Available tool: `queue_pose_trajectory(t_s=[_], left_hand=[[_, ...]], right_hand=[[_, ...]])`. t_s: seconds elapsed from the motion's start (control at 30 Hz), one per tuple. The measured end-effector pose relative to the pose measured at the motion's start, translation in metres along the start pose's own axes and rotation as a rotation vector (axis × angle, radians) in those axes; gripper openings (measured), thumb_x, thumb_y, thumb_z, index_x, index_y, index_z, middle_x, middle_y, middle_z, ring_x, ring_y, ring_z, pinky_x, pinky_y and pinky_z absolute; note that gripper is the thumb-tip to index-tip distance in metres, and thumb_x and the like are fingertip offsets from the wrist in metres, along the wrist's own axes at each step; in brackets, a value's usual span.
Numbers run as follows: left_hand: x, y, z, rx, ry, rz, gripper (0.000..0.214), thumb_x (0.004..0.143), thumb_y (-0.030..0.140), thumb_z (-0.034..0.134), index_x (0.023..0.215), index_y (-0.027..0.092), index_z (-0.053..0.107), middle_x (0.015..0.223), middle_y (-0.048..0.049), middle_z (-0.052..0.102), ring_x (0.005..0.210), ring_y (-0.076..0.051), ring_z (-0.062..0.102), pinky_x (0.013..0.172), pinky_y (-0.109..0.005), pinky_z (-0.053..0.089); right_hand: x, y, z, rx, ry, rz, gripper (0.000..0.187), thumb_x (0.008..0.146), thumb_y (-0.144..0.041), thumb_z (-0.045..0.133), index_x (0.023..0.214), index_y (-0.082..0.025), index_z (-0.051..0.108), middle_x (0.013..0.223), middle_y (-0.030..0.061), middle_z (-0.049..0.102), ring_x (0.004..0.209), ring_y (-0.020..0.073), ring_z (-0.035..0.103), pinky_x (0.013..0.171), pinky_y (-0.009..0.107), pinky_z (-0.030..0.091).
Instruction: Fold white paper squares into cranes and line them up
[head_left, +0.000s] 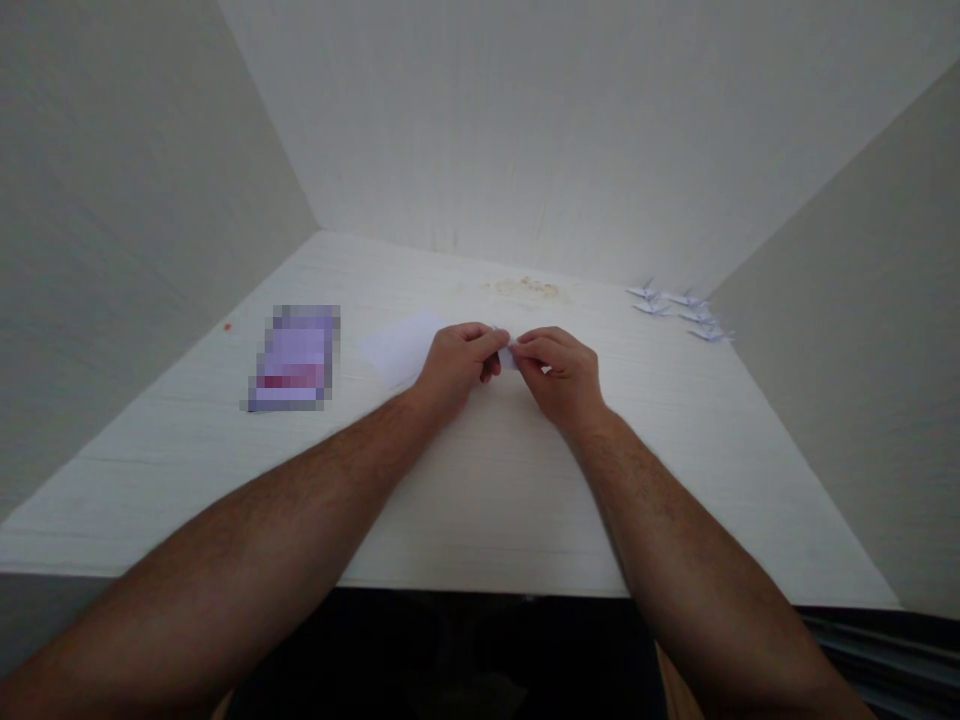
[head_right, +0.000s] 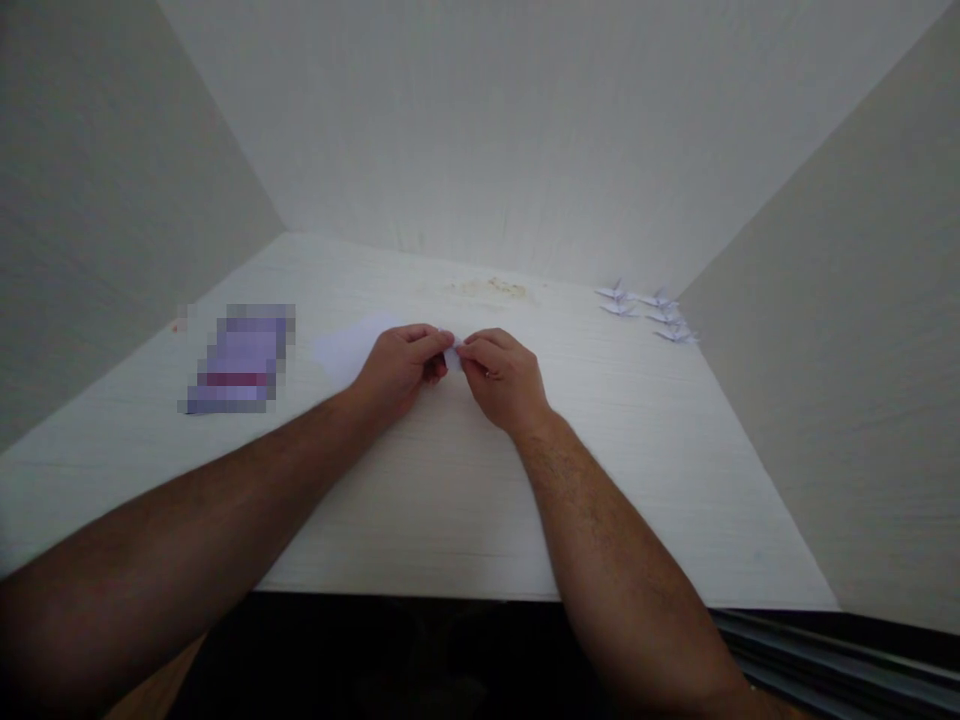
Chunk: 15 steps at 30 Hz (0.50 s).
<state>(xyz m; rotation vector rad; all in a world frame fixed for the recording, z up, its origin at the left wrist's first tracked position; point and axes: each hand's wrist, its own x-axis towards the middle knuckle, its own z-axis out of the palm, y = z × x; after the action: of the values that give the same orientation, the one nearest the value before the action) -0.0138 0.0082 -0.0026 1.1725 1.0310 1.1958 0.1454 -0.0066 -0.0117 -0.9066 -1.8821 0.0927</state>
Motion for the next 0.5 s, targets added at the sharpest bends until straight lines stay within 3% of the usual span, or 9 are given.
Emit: queue_pose_trajectory(t_s=[0.33,0.5], left_hand=[[-0.0017,0.0014,0.0020,0.077,0.054,0.018,0.026,0.075,0.030,0.067,0.054,0.017,0.057,0.045,0.0017,0.052,0.041,-0.008,0.042,0.042,-0.023,0.028],[-0.0047,0.0051,0.0024,0.187,0.083,0.055,0.028,0.077,0.032,0.065,0.056,0.017,0.056,0.045,0.0027,0.051,0.042,-0.007,0.040,0.044,-0.022,0.029]], right_hand=[[0.0006,-0.0017,-0.0017,0.001,-0.037,0.037,0.016,0.086,-0.015,0.059,0.081,-0.024,0.071,0.091,0.0029,0.072,0.083,0.0140,0.066,0.071,0.029,0.055],[0.0021,-0.0068,-0.0017,0.160,-0.057,0.296,0.012,0.084,-0.021,0.060,0.085,-0.022,0.071,0.090,0.0036,0.072,0.078,0.0141,0.066,0.064,0.028,0.054]])
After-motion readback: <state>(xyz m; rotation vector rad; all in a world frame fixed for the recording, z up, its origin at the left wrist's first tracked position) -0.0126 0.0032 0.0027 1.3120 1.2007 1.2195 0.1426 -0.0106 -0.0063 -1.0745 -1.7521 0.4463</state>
